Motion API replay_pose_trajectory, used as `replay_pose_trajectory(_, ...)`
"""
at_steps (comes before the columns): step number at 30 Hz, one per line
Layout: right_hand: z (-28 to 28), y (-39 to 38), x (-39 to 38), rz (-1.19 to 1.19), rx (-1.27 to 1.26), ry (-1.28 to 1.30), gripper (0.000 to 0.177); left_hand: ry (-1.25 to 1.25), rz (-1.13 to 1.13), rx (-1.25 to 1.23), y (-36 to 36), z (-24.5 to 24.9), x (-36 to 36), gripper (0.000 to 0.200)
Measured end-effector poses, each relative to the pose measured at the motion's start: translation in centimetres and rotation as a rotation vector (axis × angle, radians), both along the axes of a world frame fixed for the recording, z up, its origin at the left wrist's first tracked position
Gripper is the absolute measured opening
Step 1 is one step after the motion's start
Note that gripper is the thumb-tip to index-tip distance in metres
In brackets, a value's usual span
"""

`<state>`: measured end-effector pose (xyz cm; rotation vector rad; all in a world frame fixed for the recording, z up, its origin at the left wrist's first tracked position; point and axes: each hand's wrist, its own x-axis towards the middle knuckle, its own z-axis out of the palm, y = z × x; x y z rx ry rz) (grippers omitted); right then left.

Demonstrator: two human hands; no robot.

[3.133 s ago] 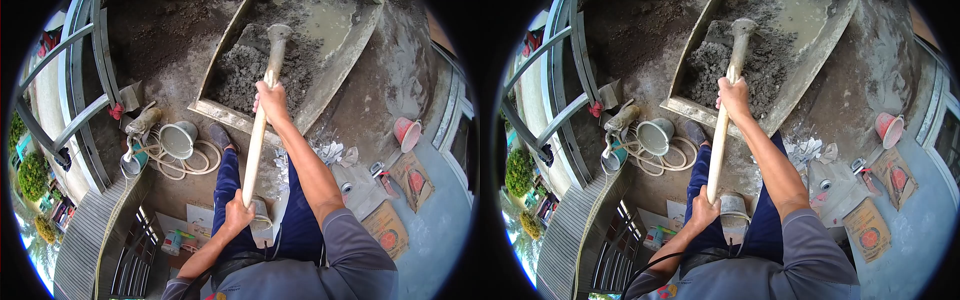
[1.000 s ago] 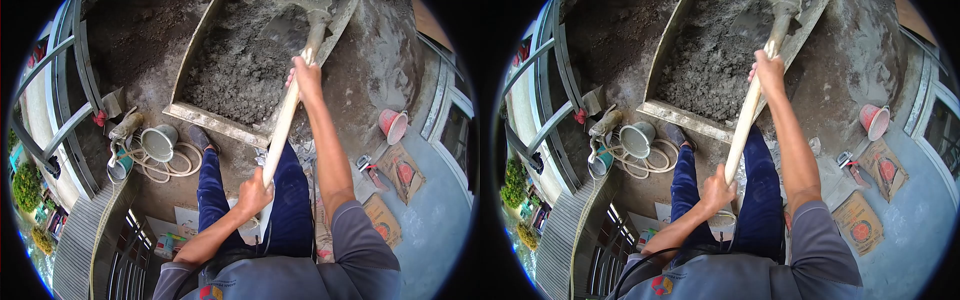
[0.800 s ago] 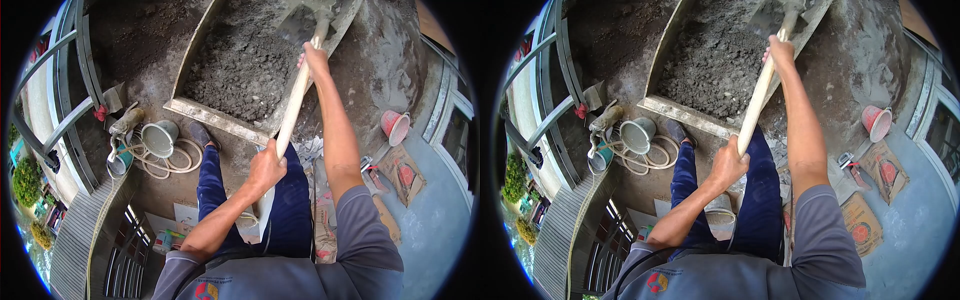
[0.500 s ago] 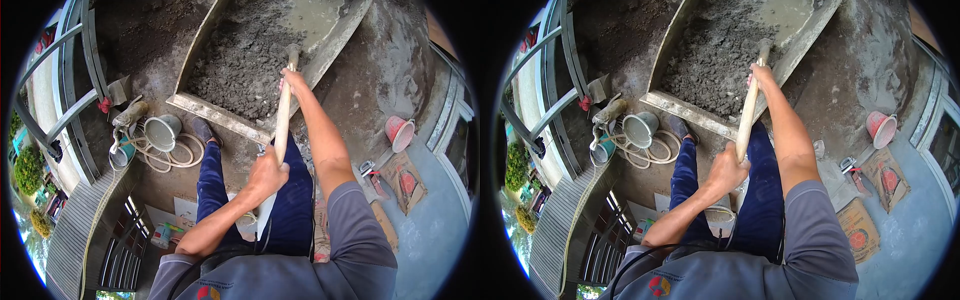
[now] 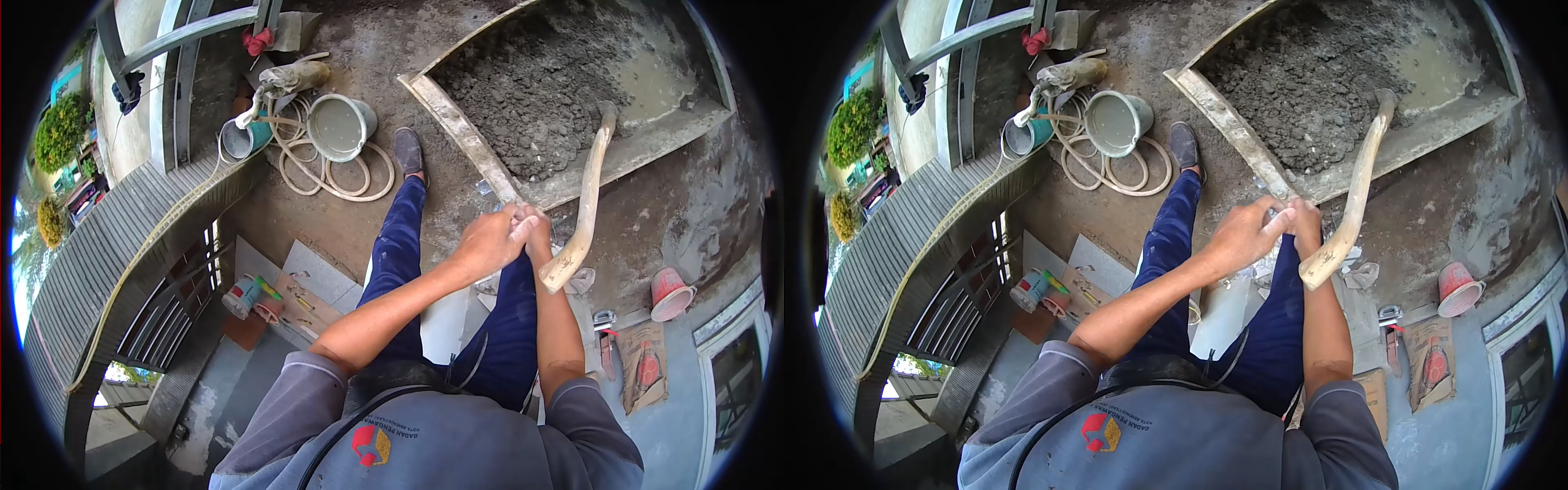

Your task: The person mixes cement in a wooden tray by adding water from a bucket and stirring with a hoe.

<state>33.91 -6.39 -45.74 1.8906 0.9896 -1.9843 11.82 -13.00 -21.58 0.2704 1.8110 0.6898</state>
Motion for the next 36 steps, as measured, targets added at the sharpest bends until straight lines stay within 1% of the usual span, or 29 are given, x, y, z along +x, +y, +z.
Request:
replay_pose_trajectory(1, 3.8, -2.8, -3.1, 0.096, -0.086, -0.041, 0.027, 0.035, 0.007, -0.051, -2.8, -0.7, -1.5, 0.045)
replay_pose_trajectory(2, 5.4, -5.4, -5.2, 0.170, -0.151, -0.076, 0.026, 0.086, 0.065, -0.101, -6.3, -2.2, -2.5, 0.043)
replay_pose_trajectory(3, 6.6, -7.6, -7.2, 0.238, -0.212, -0.111, 0.026, 0.137, 0.117, -0.149, -10.1, -4.5, -3.4, 0.040)
replay_pose_trajectory(5, 8.2, -11.5, -10.8, 0.405, -0.237, -0.048, 0.025, 0.315, 0.132, -0.307, -17.9, -9.4, -5.5, 0.037)
replay_pose_trajectory(7, 9.2, -14.0, -14.4, 0.435, -0.245, 0.012, 0.026, 0.334, 0.206, -0.443, -25.2, -14.6, -7.4, 0.039)
replay_pose_trajectory(9, 10.0, -15.5, -17.3, 0.489, -0.250, 0.054, 0.027, 0.029, 0.517, -0.579, -30.5, -19.2, -9.9, 0.040)
replay_pose_trajectory(11, 10.2, -16.3, -19.4, 0.567, -0.245, 0.073, 0.027, -0.023, 0.659, -0.648, -34.7, -23.9, -11.4, 0.041)
replay_pose_trajectory(12, 9.7, -16.7, -19.9, 0.589, -0.234, 0.086, 0.027, -0.046, 0.729, -0.680, -35.7, -25.5, -12.2, 0.041)
replay_pose_trajectory(14, 7.4, -17.3, -22.3, 0.659, -0.190, 0.101, 0.029, 0.176, 0.577, -0.613, -37.1, -28.2, -13.7, 0.042)
replay_pose_trajectory(15, 6.0, -17.7, -23.4, 0.690, -0.170, 0.104, 0.030, 0.282, 0.494, -0.580, -37.3, -28.4, -14.2, 0.043)
replay_pose_trajectory(16, 4.0, -18.1, -25.1, 0.690, -0.132, 0.148, 0.029, 0.204, 0.533, -0.586, -37.4, -28.7, -15.2, 0.047)
replay_pose_trajectory(17, 2.3, -18.8, -27.2, 0.687, -0.093, 0.184, 0.030, 0.236, 0.527, -0.572, -37.8, -29.3, -16.0, 0.048)
replay_pose_trajectory(18, -0.4, -19.6, -29.2, 0.760, -0.073, 0.200, 0.032, 0.271, 0.519, -0.556, -38.3, -30.0, -17.0, 0.049)
replay_pose_trajectory(19, -2.3, -20.5, -31.5, 0.748, -0.081, 0.196, 0.032, 0.306, 0.510, -0.544, -38.8, -30.7, -17.9, 0.050)
replay_pose_trajectory(20, -4.5, -21.4, -33.2, 0.758, -0.083, 0.211, 0.032, 0.261, 0.522, -0.546, -38.3, -29.9, -19.8, 0.055)
replay_pose_trajectory(21, -6.2, -22.3, -34.8, 0.749, -0.055, 0.212, 0.032, 0.291, 0.526, -0.546, -38.8, -30.7, -20.9, 0.057)
replay_pose_trajectory(23, -9.4, -24.1, -37.2, 0.876, -0.008, 0.182, 0.038, 0.349, 0.535, -0.550, -40.2, -32.8, -23.4, 0.061)
replay_pose_trajectory(24, -11.8, -25.4, -37.4, 0.921, 0.129, 0.163, 0.041, 0.315, 0.559, -0.541, -41.0, -33.7, -24.8, 0.073)
replay_pose_trajectory(26, -15.6, -28.2, -37.2, 1.005, 0.404, 0.121, 0.052, 0.281, 0.604, -0.539, -41.8, -34.7, -27.5, 0.080)
replay_pose_trajectory(27, -15.3, -28.3, -37.9, 0.992, 0.337, 0.124, 0.055, 0.261, 0.625, -0.536, -42.3, -35.5, -28.6, 0.083)
replay_pose_trajectory(28, -14.9, -28.1, -38.4, 0.975, 0.269, 0.124, 0.058, 0.274, 0.598, -0.585, -42.6, -36.3, -29.8, 0.092)
replay_pose_trajectory(29, -14.6, -27.7, -39.2, 0.958, 0.208, 0.126, 0.062, 0.223, 0.621, -0.577, -43.1, -37.8, -31.0, 0.092)
replay_pose_trajectory(31, -15.4, -27.7, -39.4, 0.927, 0.151, 0.171, 0.056, 0.111, 0.667, -0.567, -44.7, -40.2, -32.3, 0.092)
replay_pose_trajectory(32, -15.7, -27.6, -39.6, 0.905, 0.121, 0.182, 0.054, 0.003, 0.684, -0.490, -45.2, -40.9, -33.0, 0.088)
replay_pose_trajectory(33, -16.2, -27.7, -39.6, 0.885, 0.088, 0.193, 0.052, -0.015, 0.716, -0.475, -44.0, -40.1, -33.2, 0.084)
replay_pose_trajectory(35, -16.8, -28.0, -38.9, 0.847, 0.120, 0.204, 0.045, -0.054, 0.791, -0.450, -43.1, -38.9, -32.9, 0.077)
replay_pose_trajectory(36, -17.1, -28.1, -38.9, 0.826, 0.138, 0.216, 0.043, -0.081, 0.761, -0.432, -43.4, -38.6, -33.0, 0.073)
